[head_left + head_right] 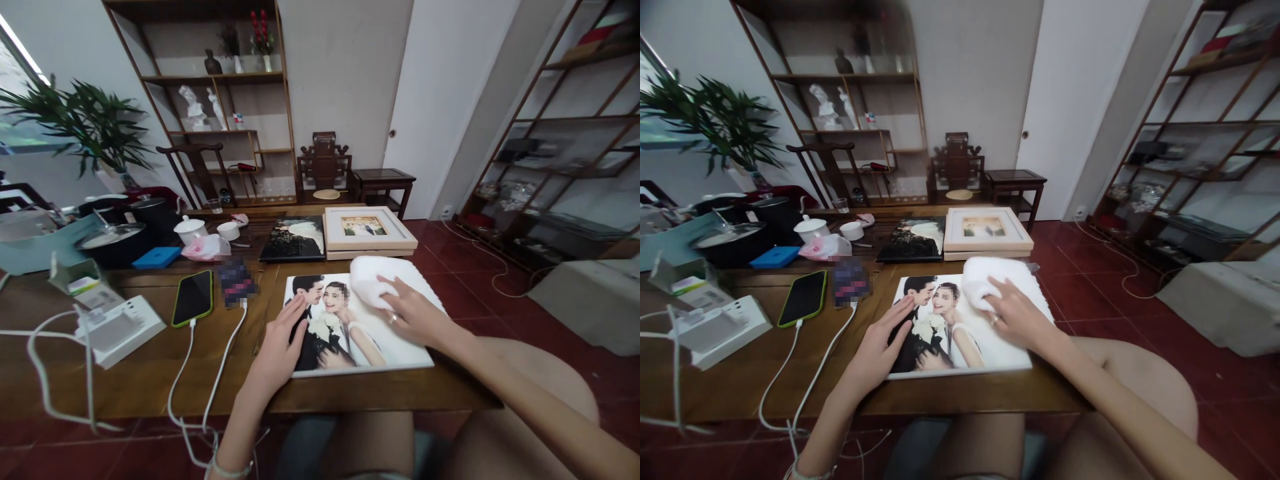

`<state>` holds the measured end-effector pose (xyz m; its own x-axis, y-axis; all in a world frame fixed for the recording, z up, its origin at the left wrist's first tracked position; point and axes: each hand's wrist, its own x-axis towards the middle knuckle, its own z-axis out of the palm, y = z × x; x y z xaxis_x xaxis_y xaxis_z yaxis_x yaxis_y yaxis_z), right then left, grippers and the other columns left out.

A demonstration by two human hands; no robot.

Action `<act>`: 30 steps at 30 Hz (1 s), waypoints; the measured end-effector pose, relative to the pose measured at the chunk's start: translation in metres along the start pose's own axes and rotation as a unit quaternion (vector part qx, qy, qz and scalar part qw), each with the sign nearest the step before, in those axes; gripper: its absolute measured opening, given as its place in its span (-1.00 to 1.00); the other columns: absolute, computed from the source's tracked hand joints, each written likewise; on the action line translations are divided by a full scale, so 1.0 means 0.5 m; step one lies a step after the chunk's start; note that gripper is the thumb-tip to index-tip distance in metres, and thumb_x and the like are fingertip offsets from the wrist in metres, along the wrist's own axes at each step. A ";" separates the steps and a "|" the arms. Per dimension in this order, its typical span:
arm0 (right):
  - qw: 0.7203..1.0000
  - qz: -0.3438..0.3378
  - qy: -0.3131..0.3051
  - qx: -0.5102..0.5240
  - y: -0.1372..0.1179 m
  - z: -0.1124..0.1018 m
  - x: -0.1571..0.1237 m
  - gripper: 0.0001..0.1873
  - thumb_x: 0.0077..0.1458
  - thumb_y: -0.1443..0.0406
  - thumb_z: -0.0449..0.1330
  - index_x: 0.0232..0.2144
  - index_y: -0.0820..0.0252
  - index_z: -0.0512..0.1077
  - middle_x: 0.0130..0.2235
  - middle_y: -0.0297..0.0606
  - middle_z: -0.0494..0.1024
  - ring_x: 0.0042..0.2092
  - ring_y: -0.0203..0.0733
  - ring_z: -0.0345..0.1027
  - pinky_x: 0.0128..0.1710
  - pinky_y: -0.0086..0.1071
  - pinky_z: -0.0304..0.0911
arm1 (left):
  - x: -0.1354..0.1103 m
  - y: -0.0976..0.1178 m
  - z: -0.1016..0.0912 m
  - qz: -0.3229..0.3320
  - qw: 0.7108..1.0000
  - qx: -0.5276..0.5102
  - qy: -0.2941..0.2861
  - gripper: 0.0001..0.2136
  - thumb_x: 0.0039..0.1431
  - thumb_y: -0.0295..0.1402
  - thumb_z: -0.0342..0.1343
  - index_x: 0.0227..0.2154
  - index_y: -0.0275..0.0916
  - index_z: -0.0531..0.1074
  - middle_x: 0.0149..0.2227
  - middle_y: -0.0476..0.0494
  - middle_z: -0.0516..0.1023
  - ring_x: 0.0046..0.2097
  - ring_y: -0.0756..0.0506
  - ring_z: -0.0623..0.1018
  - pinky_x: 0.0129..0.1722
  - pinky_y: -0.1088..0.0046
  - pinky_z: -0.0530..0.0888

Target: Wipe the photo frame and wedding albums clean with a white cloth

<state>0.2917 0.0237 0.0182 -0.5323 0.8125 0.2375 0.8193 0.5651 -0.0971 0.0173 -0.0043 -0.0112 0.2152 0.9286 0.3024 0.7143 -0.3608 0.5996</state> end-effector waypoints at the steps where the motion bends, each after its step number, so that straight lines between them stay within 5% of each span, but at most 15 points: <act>1: 1.000 -0.021 0.003 -0.007 -0.012 0.003 -0.025 -0.74 0.09 0.37 0.00 -0.24 0.29 0.44 0.09 0.09 0.31 0.18 0.11 0.06 0.07 0.01 0.06 | 0.000 -0.001 0.000 -0.001 1.000 0.001 0.000 -0.60 0.25 -0.30 -0.16 0.11 -0.31 0.25 0.19 -0.23 0.24 0.23 -0.12 0.20 0.21 0.17 0.15; 6: 0.991 -0.126 -0.033 0.022 -0.109 -0.011 -0.137 -0.85 -0.07 0.39 0.10 -0.45 0.22 0.48 0.18 0.03 0.20 0.28 0.14 -0.26 0.19 0.16 -0.22 | 0.001 -0.002 0.001 0.016 1.000 -0.004 0.010 -0.61 0.24 -0.30 -0.13 0.09 -0.27 0.28 0.18 -0.20 0.26 0.22 -0.11 0.22 0.21 0.19 0.15; 9: 0.985 -0.154 -0.057 0.045 -0.129 -0.027 -0.150 -0.86 -0.07 0.36 0.11 -0.45 0.20 0.49 0.21 -0.02 0.17 0.28 0.12 -0.27 0.20 0.14 -0.23 | 0.001 0.001 -0.001 0.017 1.000 -0.004 0.009 -0.61 0.23 -0.30 -0.11 0.09 -0.27 0.28 0.18 -0.19 0.27 0.23 -0.11 0.21 0.21 0.21 0.15; 17: 0.994 -0.085 -0.019 0.062 -0.003 -0.005 0.041 -0.72 0.13 0.29 0.03 -0.19 0.26 0.46 0.16 0.08 0.24 0.19 0.08 0.06 0.11 0.00 0.06 | 0.002 -0.001 -0.002 0.019 1.000 0.002 0.005 -0.61 0.23 -0.31 -0.12 0.10 -0.27 0.26 0.19 -0.21 0.25 0.23 -0.11 0.21 0.21 0.19 0.15; 21: 0.995 -0.088 0.016 0.051 0.021 0.014 0.093 -0.67 0.17 0.26 -0.01 -0.14 0.30 0.44 0.13 0.11 0.28 0.19 0.10 0.06 0.14 0.02 -0.01 | 0.002 -0.006 0.000 0.016 1.000 0.004 0.002 -0.61 0.24 -0.31 -0.13 0.10 -0.30 0.26 0.19 -0.21 0.24 0.23 -0.09 0.20 0.22 0.23 0.13; 24: 0.995 -0.085 0.005 0.049 -0.003 0.009 0.058 -0.70 0.14 0.32 -0.01 -0.16 0.30 0.45 0.11 0.10 0.30 0.20 0.09 0.04 0.15 0.03 -0.03 | 0.001 -0.007 0.001 0.012 1.000 0.001 0.003 -0.60 0.24 -0.30 -0.14 0.10 -0.32 0.26 0.20 -0.21 0.24 0.23 -0.08 0.20 0.22 0.25 0.13; 30: 0.992 -0.090 -0.080 0.045 -0.108 -0.044 -0.104 -0.75 0.04 0.38 0.04 -0.27 0.25 0.48 0.15 0.02 0.27 0.24 0.12 -0.08 0.17 0.09 -0.08 | 0.002 -0.003 0.001 0.008 1.000 -0.004 0.005 -0.58 0.23 -0.28 -0.13 0.10 -0.35 0.26 0.19 -0.23 0.24 0.23 -0.10 0.20 0.23 0.25 0.12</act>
<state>0.2796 -0.0521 0.0325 -0.7009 0.7058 0.1030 0.6896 0.7075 -0.1545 0.0169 -0.0026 -0.0122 0.2206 0.9216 0.3193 0.7050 -0.3769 0.6007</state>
